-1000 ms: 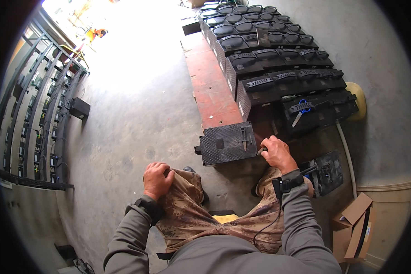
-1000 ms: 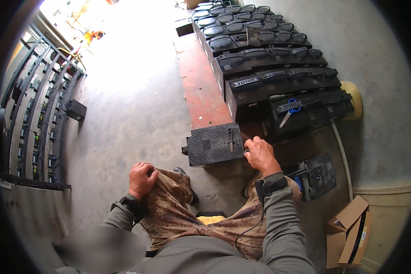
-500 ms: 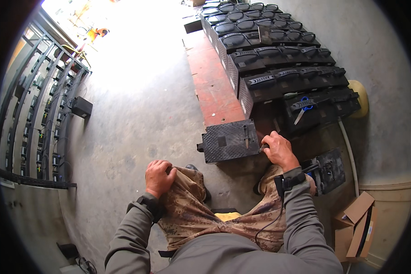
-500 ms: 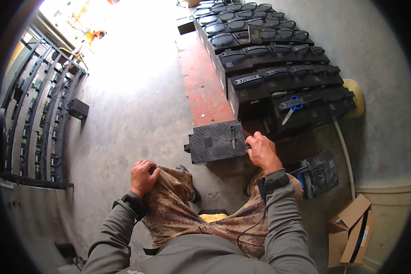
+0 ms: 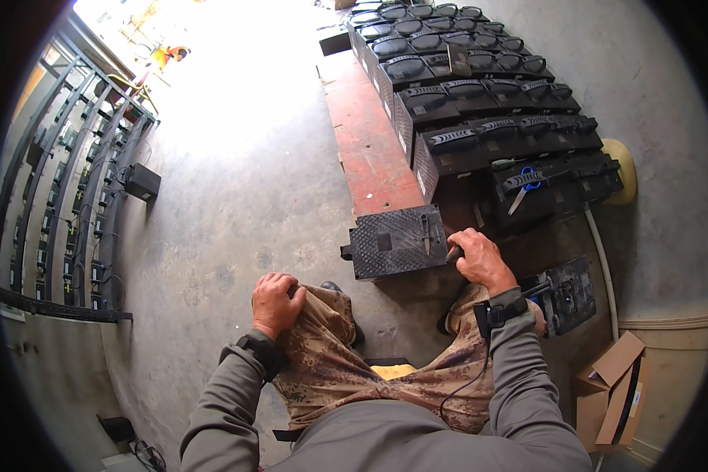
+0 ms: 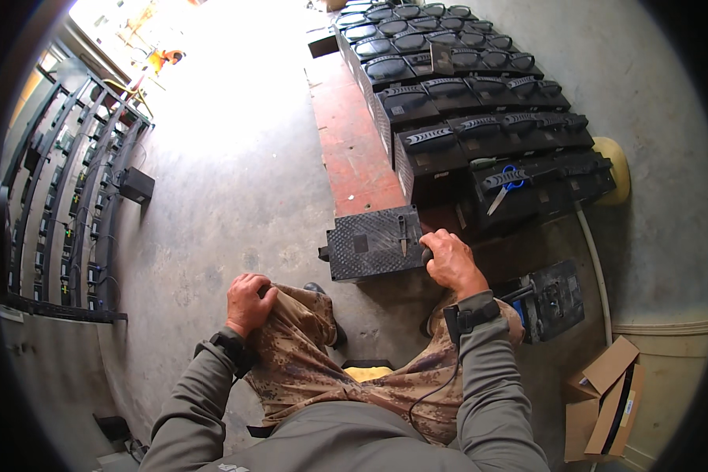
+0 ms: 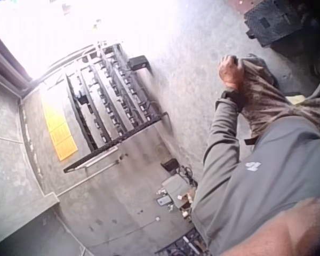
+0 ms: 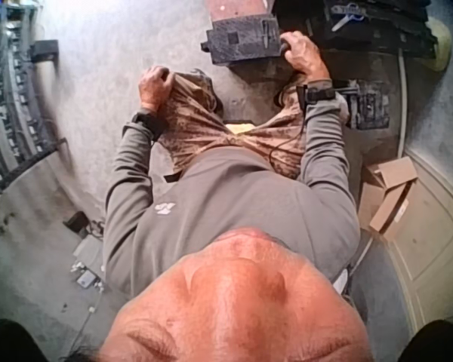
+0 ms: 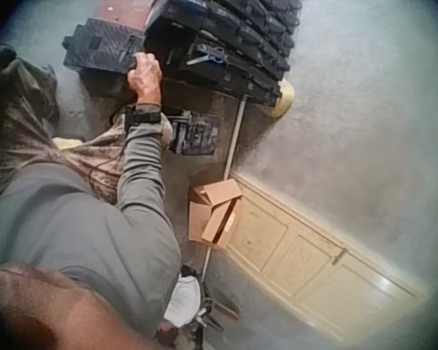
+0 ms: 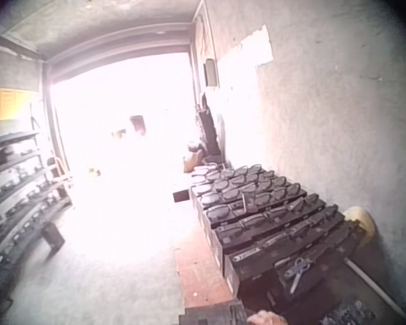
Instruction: Tighten or loosen bolts on a metal plate using an Allen key.
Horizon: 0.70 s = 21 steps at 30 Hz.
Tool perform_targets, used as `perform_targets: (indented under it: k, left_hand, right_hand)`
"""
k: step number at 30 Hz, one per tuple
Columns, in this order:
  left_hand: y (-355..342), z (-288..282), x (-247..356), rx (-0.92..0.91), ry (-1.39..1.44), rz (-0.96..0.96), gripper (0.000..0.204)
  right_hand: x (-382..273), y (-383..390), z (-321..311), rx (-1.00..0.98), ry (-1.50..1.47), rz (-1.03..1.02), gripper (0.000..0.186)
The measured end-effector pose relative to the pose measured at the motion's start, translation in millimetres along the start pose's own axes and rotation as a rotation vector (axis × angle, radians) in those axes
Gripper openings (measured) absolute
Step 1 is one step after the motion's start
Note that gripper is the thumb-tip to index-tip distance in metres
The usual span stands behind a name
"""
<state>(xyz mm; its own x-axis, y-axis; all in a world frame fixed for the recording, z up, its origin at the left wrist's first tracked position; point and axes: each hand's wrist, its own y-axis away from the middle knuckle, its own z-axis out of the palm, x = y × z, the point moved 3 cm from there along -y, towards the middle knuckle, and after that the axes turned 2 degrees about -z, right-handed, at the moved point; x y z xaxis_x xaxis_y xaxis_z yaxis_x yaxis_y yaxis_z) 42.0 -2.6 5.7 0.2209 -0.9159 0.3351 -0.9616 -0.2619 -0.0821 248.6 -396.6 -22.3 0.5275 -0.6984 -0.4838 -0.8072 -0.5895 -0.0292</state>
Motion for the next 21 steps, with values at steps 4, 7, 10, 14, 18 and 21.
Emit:
perform_targets:
  k: [4,7,10,14,18,21]
  left_hand:
    - [2.1,-2.6,-2.1,0.014,-0.007,0.014,0.021]
    - [2.8,-3.6,-0.9,0.018,0.003,0.007,0.021]
    - [-0.8,-1.0,2.8,0.006,0.012,0.018,0.02]
    - [2.2,-5.5,-1.0,0.022,0.011,0.02,0.019]
    - [1.2,-3.4,-4.7,0.038,0.014,0.043,0.018]
    - [-5.0,2.8,0.9,-0.017,0.03,0.062,0.018]
  right_hand:
    - [-23.1,-3.3,-13.6,-0.028,0.044,0.137,0.028]
    - [-18.0,-5.2,-12.5,-0.128,0.047,0.249,0.028]
    - [-8.1,-2.0,-4.7,-0.113,0.05,0.146,0.028]
    - [-19.8,-1.5,-7.2,-0.037,0.064,0.1,0.029]
    - [-9.9,-3.0,-3.1,-0.079,0.052,0.188,0.028]
    - [3.9,3.4,8.8,-0.03,0.119,0.036,0.024]
